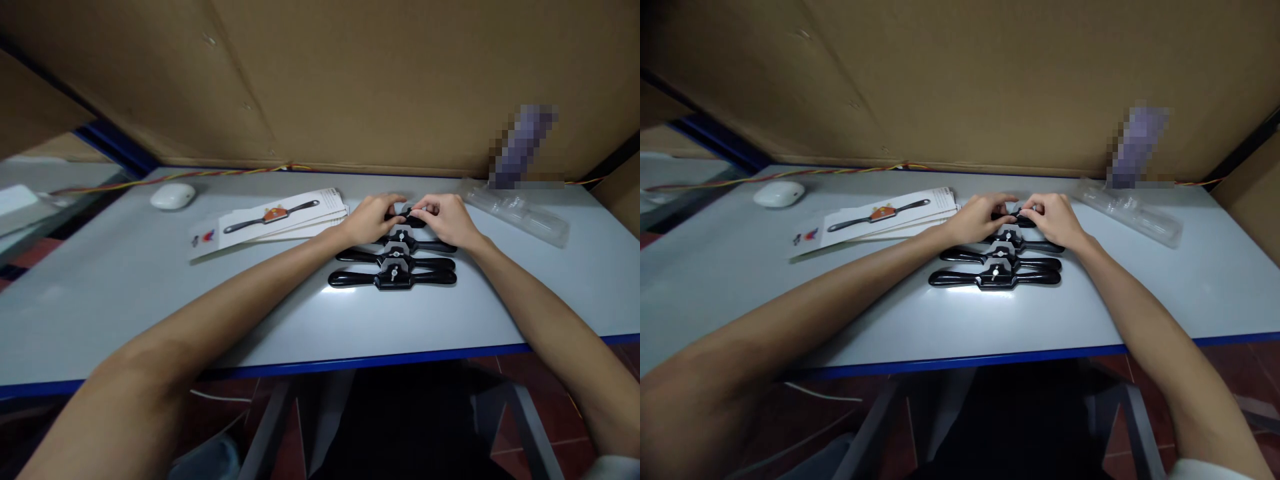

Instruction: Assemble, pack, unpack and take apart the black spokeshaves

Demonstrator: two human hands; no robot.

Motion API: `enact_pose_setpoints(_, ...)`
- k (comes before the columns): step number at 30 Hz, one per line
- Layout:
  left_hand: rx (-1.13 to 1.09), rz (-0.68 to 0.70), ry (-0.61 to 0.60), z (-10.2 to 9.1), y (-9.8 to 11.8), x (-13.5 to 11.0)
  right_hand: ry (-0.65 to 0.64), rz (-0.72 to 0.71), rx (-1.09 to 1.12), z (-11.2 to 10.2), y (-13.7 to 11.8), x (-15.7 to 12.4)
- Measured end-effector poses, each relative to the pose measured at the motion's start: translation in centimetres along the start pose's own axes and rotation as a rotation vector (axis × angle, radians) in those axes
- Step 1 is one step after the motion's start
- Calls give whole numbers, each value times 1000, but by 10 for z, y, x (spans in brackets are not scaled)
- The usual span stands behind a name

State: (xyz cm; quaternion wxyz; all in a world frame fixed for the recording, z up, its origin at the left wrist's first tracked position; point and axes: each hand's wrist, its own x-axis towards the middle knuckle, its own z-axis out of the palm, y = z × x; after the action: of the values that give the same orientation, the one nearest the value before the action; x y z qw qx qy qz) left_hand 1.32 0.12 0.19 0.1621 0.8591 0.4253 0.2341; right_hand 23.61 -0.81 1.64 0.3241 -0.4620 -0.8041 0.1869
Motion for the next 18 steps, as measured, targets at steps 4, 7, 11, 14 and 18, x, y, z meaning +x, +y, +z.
enact_pose_setpoints(4, -21, 25, -3, 1, 0, 0, -35, -16, 45, -1, 5, 0)
enact_pose_setpoints(7, -24, 47, 4, 2, 0, 0, -74, -20, 72, -4, 10, 0)
enact_pose_setpoints(11, -29, 52, 7, 3, 1, 1, -119, -5, 81, -9, 12, -1)
enact_pose_setpoints(14, -25, 39, -3, 3, 3, 1, -142, -3, 93, -11, 10, -1)
enact_pose_setpoints(18, -2, 45, -14, 4, 6, 0, -124, -22, 72, -13, 6, 0)
